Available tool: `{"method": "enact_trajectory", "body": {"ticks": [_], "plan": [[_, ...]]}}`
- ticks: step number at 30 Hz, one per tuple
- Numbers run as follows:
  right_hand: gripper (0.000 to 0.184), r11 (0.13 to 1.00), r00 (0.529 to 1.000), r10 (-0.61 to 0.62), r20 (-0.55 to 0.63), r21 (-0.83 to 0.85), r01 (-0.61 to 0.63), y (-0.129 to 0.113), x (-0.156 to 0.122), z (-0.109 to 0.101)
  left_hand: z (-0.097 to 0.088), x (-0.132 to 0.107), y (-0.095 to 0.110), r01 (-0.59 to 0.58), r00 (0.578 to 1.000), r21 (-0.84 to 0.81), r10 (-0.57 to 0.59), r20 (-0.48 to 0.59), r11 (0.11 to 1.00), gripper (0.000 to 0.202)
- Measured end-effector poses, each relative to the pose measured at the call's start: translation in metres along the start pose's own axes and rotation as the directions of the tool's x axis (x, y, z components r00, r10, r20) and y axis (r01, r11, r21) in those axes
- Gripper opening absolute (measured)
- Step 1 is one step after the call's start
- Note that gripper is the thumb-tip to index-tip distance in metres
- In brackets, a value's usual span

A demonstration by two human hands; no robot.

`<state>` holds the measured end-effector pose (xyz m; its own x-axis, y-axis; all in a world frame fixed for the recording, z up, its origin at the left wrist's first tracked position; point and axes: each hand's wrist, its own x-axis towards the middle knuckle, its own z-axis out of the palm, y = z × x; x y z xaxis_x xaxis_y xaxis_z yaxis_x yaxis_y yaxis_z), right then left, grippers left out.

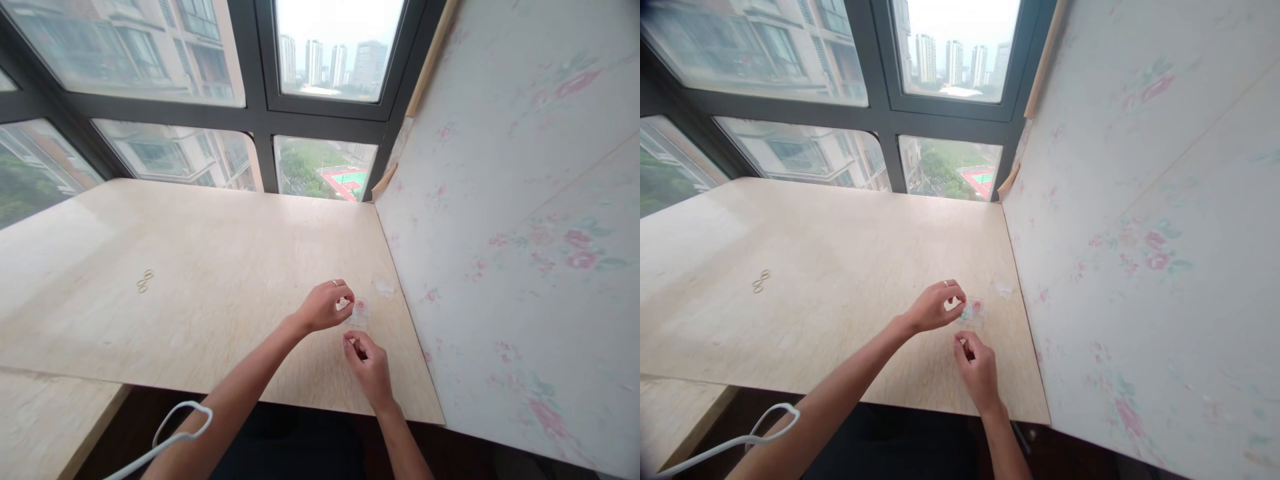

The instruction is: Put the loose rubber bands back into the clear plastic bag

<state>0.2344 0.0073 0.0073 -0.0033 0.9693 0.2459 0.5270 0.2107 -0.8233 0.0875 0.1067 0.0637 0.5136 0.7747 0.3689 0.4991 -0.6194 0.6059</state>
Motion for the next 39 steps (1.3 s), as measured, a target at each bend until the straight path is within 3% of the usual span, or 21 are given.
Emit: {"method": "enact_trajectory", "body": {"ticks": [9,19,26,34,39], "plan": [[0.023,0.999,1.0,0.004,0.006,0.034,-0.004,0.001,-0.001,-0.001,0.03,0.011,-0.005,-0.031,0.997,0.07,0.027,0.066,0.997,0.01],[0.023,0.999,0.999,0.033,0.026,0.03,-0.034,0.002,-0.001,0.0,0.019,0.003,-0.01,0.017,1.0,0.01,-0.017,0.026,1.0,0.011],[0.024,1.0,0.999,0.028,0.017,0.007,-0.028,0.003,-0.001,0.0,-0.001,-0.038,-0.029,0.047,0.993,-0.042,-0.052,-0.108,0.998,0.015],[0.027,0.998,0.999,0.033,0.017,-0.06,-0.032,0.01,-0.005,0.001,-0.049,-0.107,-0.069,0.203,0.964,-0.039,-0.207,-0.169,0.978,0.021],[0.029,0.996,0.999,0.052,0.003,-0.072,-0.052,0.007,-0.007,0.007,-0.071,-0.134,-0.1,0.322,0.892,-0.069,-0.326,-0.313,0.944,0.028]]}}
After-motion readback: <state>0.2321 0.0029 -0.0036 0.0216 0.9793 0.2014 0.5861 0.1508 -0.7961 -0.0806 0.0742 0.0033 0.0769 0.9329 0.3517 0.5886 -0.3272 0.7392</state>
